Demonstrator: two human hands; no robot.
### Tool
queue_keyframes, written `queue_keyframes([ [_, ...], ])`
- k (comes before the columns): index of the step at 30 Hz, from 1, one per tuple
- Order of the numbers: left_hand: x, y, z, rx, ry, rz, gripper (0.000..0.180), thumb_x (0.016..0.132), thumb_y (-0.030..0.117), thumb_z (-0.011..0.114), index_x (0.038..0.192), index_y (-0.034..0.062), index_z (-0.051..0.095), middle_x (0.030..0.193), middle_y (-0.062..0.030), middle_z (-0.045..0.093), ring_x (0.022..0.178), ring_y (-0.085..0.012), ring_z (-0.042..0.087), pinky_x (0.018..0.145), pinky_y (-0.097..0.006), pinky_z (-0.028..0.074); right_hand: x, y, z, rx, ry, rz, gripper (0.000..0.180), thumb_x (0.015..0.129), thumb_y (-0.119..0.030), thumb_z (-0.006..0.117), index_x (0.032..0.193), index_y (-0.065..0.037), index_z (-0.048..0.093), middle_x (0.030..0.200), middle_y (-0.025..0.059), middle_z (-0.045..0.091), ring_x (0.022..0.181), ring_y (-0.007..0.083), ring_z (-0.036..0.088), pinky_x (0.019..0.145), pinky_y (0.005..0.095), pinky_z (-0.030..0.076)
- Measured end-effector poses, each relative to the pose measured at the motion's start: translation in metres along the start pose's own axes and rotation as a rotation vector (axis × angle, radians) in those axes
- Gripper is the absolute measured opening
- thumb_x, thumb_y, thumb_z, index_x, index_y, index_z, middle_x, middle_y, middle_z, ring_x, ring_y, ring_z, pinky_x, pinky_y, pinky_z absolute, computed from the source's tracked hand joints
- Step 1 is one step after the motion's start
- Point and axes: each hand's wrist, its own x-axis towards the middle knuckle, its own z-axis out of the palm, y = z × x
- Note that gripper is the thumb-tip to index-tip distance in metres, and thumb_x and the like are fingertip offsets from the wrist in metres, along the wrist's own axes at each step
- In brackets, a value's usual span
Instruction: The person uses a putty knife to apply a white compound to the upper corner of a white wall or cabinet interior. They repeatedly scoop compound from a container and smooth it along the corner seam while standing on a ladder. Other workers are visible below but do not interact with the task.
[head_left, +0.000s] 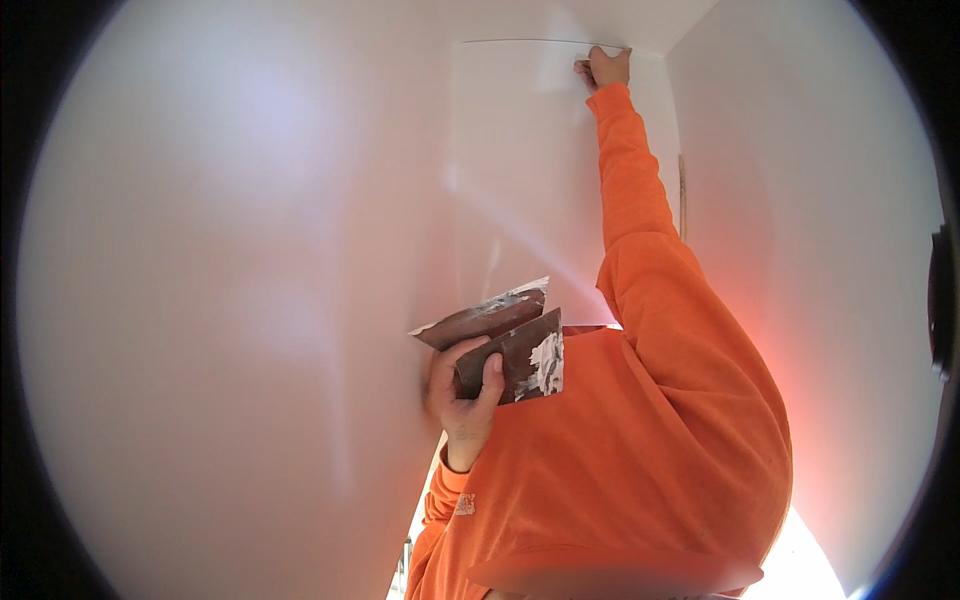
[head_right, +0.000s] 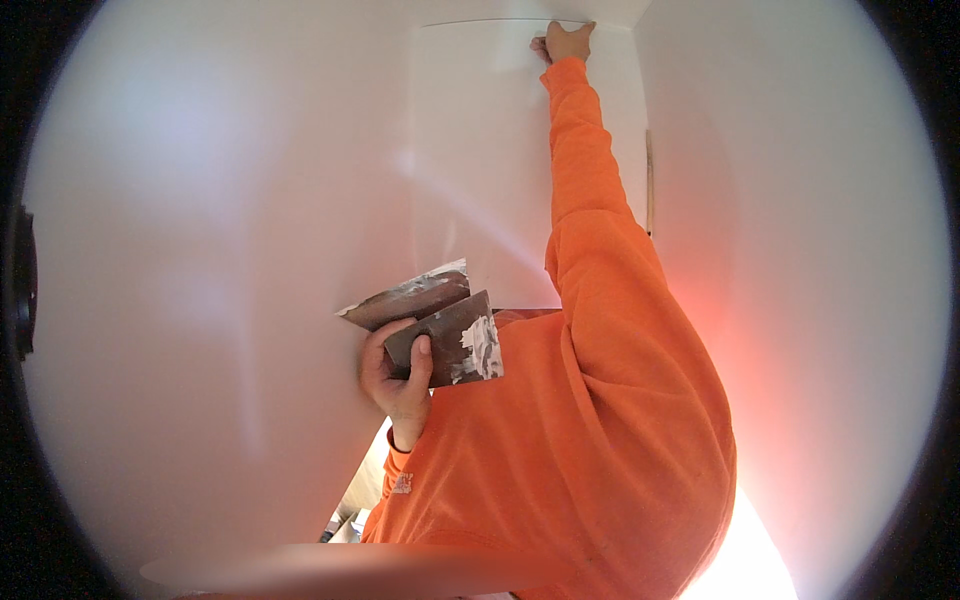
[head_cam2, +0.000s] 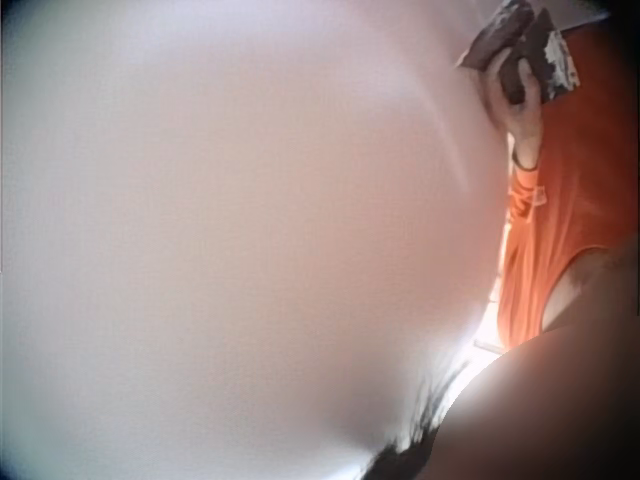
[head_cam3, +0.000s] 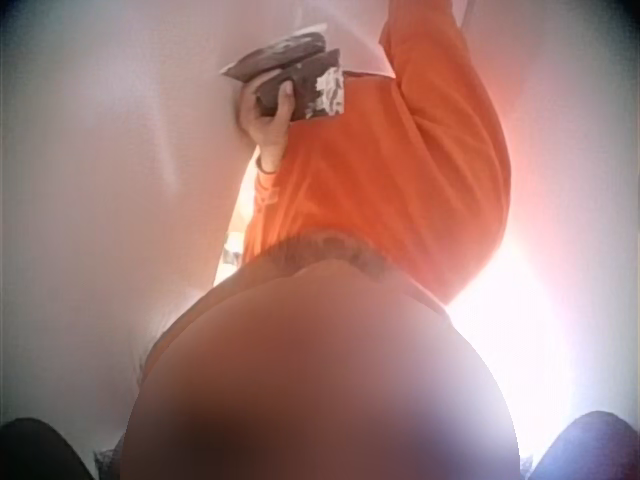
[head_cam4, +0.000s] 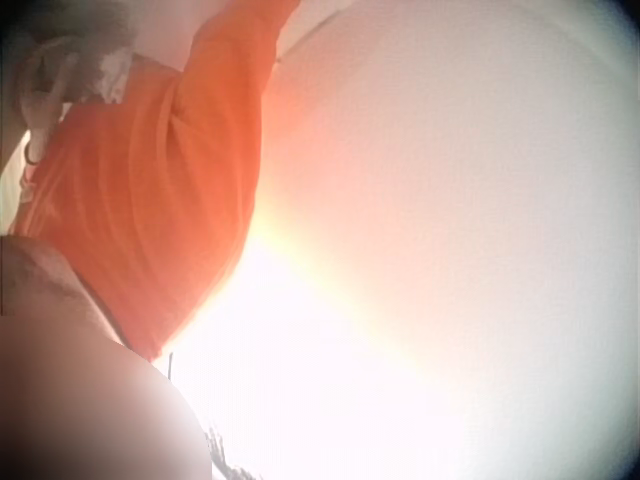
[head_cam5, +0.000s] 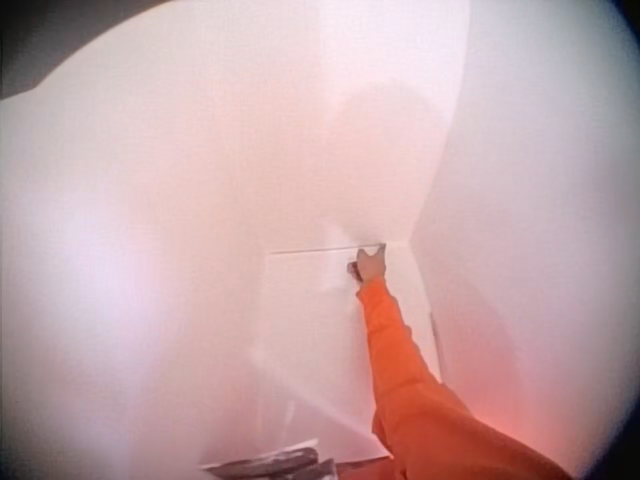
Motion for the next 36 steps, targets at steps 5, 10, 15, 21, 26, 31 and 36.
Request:
queue_keyframes([
  [5,0.001,0.002,0.003,-0.023,0.026,-0.022,0.024,0.084,0.006,0.070,0.106,0.0016,0.063,0.100,-0.0044,0.058,0.091,-0.0129,0.056,0.083,-0.025,0.044,-0.003,-0.001,0.015,-0.068,0.019,-0.055,0.088,0.082,-0.011,0.050,0.150,0.000,-0.005,0.067,0.0118,0.065,0.050,0.0154,0.060,0.045,0.0259,0.050],
  [10,0.001,0.003,0.004,-0.072,0.019,-0.024,0.023,0.084,0.006,0.070,0.106,0.0014,0.063,0.100,-0.0043,0.058,0.090,-0.0123,0.056,0.082,-0.024,0.045,-0.006,0.000,0.026,-0.053,-0.071,-0.039,0.093,0.080,-0.010,0.049,0.148,-0.001,-0.015,0.069,0.0124,0.065,0.050,0.0147,0.058,0.045,0.0253,0.048],
  [15,0.000,0.000,0.002,-0.054,0.010,-0.036,0.024,0.085,0.007,0.069,0.107,0.0015,0.062,0.101,-0.0043,0.057,0.091,-0.0124,0.055,0.082,-0.024,0.044,-0.017,0.003,0.041,0.007,-0.107,-0.011,0.098,0.080,-0.009,0.049,0.145,-0.001,-0.024,0.071,0.0138,0.065,0.049,0.0151,0.057,0.043,0.0263,0.045],
  [21,-0.002,-0.001,0.001,-0.033,0.011,-0.040,0.025,0.086,0.008,0.069,0.109,0.0005,0.061,0.104,-0.0073,0.058,0.098,-0.0158,0.057,0.087,-0.027,0.045,-0.032,0.001,0.057,-0.068,-0.104,0.025,0.095,0.083,-0.013,0.048,0.145,-0.002,-0.024,0.071,0.0125,0.067,0.051,0.0177,0.061,0.050,0.0277,0.052],
  [26,-0.002,0.002,0.002,-0.100,0.036,-0.070,0.026,0.085,0.006,0.070,0.109,0.0006,0.061,0.104,-0.0072,0.058,0.096,-0.0154,0.058,0.086,-0.027,0.046,-0.037,-0.002,0.066,-0.063,-0.122,0.082,0.098,0.083,-0.012,0.047,0.140,-0.003,-0.033,0.072,0.0123,0.067,0.049,0.0162,0.059,0.050,0.0257,0.051],
  [31,-0.001,0.000,0.002,-0.037,0.043,-0.001,0.026,0.084,0.004,0.070,0.109,0.0002,0.062,0.105,-0.0071,0.058,0.095,-0.0146,0.058,0.085,-0.026,0.046,-0.032,-0.002,0.078,0.007,-0.201,0.066,0.102,0.083,-0.013,0.047,0.131,0.001,-0.042,0.074,0.0125,0.068,0.049,0.0132,0.056,0.045,0.0235,0.047],
  [36,0.002,-0.002,0.002,-0.045,0.021,-0.015,0.026,0.084,0.003,0.070,0.108,0.0002,0.062,0.104,-0.0070,0.058,0.095,-0.0149,0.058,0.085,-0.026,0.046,-0.030,-0.002,0.088,0.036,-0.285,0.038,0.104,0.083,-0.012,0.047,0.125,0.002,-0.047,0.076,0.0139,0.068,0.049,0.0116,0.055,0.045,0.0225,0.045],
])
